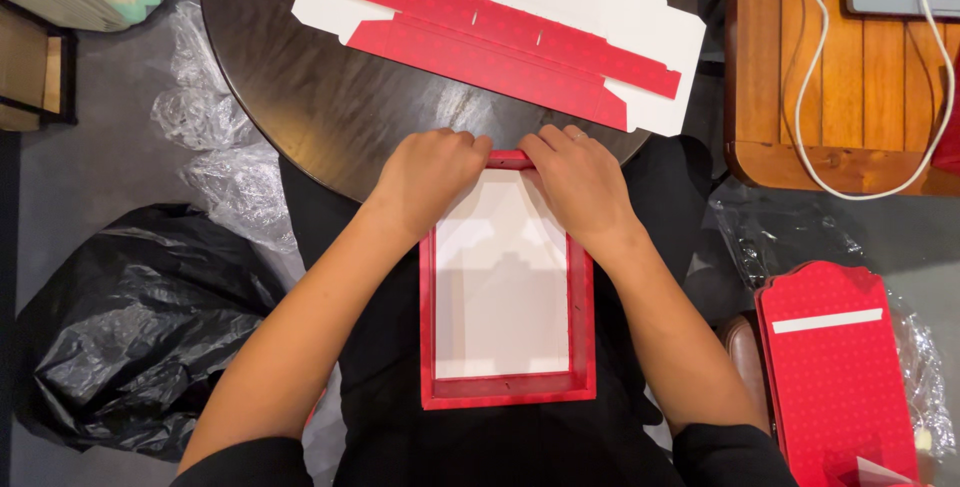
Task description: The person folds a flat red and white cardboard sheet into a rectangular box by creasing the sides and tucking the flaps into slots. The person then places the finished box on a nearby chair.
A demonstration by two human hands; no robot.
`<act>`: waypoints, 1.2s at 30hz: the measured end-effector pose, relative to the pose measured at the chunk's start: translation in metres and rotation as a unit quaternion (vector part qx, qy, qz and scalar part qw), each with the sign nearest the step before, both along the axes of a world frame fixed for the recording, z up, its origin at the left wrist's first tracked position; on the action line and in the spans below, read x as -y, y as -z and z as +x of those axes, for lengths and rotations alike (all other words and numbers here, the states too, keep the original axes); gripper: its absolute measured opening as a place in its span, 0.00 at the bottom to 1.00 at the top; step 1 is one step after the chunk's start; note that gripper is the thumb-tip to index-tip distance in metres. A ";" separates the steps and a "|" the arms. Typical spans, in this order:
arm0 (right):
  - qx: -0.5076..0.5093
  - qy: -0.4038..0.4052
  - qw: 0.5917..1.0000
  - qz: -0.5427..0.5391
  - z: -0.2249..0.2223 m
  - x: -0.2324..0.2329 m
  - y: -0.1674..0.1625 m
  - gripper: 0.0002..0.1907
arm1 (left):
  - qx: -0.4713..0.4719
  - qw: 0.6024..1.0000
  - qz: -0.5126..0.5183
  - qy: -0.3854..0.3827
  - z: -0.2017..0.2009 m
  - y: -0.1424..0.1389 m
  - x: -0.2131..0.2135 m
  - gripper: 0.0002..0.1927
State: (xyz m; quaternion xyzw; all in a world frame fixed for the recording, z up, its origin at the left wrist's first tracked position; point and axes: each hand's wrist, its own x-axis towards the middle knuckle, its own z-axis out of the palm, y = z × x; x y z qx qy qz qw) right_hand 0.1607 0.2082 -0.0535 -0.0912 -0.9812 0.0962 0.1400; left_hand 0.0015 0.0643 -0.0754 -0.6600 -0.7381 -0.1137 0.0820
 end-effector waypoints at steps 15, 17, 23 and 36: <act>-0.033 0.050 0.995 -0.078 0.003 0.002 -0.002 0.10 | 0.038 0.999 0.012 -0.022 -0.007 0.001 0.001 0.05; -0.006 0.087 0.992 -0.086 0.002 0.004 -0.004 0.10 | 0.039 0.998 -0.016 -0.046 -0.006 0.000 0.003 0.06; -0.016 0.072 0.992 -0.100 -0.001 0.004 -0.007 0.10 | 0.085 0.995 -0.039 -0.032 0.004 -0.009 -0.018 0.10; -0.183 0.195 0.927 -0.264 0.047 0.023 -0.071 0.21 | -0.035 0.994 0.093 -0.049 0.050 -0.107 0.018 0.08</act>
